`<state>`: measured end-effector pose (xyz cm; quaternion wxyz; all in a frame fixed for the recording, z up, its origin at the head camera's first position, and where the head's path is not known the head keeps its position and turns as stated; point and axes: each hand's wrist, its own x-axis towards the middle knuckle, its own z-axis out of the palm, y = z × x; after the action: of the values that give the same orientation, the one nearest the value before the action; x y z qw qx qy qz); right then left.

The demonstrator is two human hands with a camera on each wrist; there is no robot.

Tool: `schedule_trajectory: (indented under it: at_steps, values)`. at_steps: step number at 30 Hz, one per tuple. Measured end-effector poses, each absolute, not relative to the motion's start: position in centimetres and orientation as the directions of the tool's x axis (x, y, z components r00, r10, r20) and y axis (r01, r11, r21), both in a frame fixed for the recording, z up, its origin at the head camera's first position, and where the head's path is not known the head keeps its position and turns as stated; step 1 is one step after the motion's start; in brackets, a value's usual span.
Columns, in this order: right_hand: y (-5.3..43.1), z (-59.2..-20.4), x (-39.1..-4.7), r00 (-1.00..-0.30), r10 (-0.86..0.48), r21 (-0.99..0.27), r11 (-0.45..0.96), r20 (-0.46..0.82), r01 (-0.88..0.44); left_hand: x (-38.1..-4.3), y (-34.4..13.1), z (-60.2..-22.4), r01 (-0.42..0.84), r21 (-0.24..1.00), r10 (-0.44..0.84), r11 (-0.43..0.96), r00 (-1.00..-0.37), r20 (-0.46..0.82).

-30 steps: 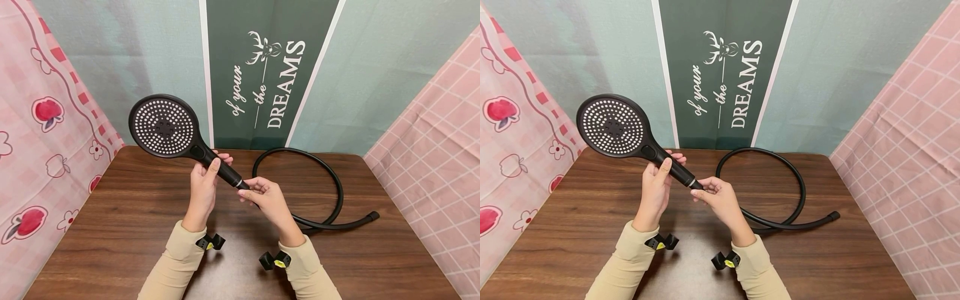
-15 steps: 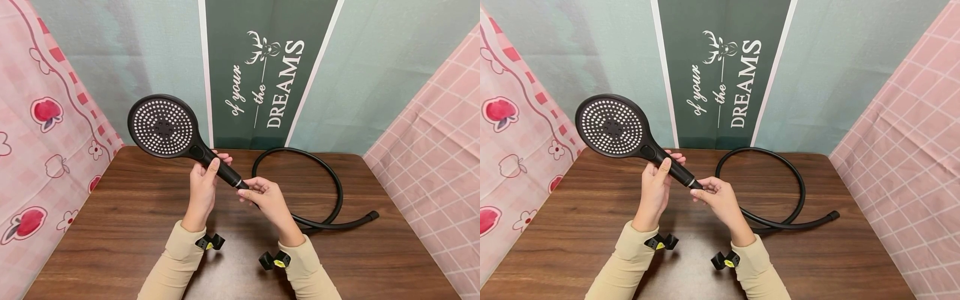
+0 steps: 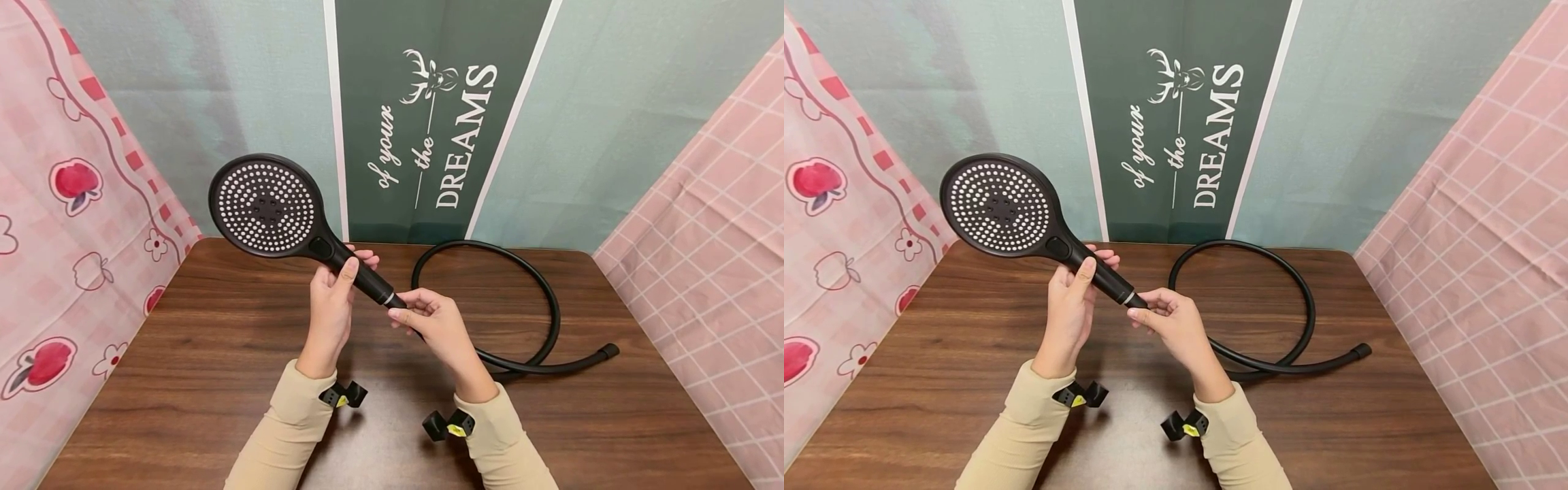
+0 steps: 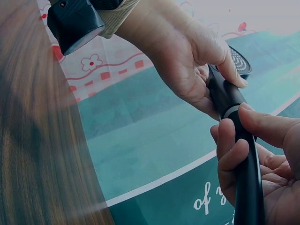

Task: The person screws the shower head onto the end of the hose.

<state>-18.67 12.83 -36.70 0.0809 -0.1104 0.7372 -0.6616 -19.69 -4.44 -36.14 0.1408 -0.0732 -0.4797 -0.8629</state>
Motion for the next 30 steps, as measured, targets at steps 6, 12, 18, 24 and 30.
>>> schedule_trajectory:
  at_steps: [6,12,18,24,30]
  values:
    - [12.8,-36.67,-18.62,-0.96,-0.276,-0.992,0.098,0.045,-0.074,-19.65,-4.44,-36.01,0.315,0.805,-0.173,-0.503,-0.949,0.263]
    - [12.81,-36.83,-18.68,-0.956,-0.288,-0.993,0.09,0.048,-0.077,-19.63,-4.46,-35.99,0.315,0.804,-0.171,-0.504,-0.949,0.265]
    - [12.82,-36.77,-18.65,-0.956,-0.291,-0.994,0.083,0.042,-0.069,-19.64,-4.47,-36.01,0.313,0.806,-0.17,-0.502,-0.95,0.263]
    - [12.8,-36.71,-18.69,-0.957,-0.288,-0.994,0.088,0.033,-0.06,-19.69,-4.51,-36.02,0.311,0.814,-0.17,-0.49,-0.95,0.261]
    - [12.79,-36.76,-18.73,-0.961,-0.275,-0.992,0.109,0.032,-0.064,-19.73,-4.52,-36.05,0.313,0.818,-0.178,-0.483,-0.95,0.258]
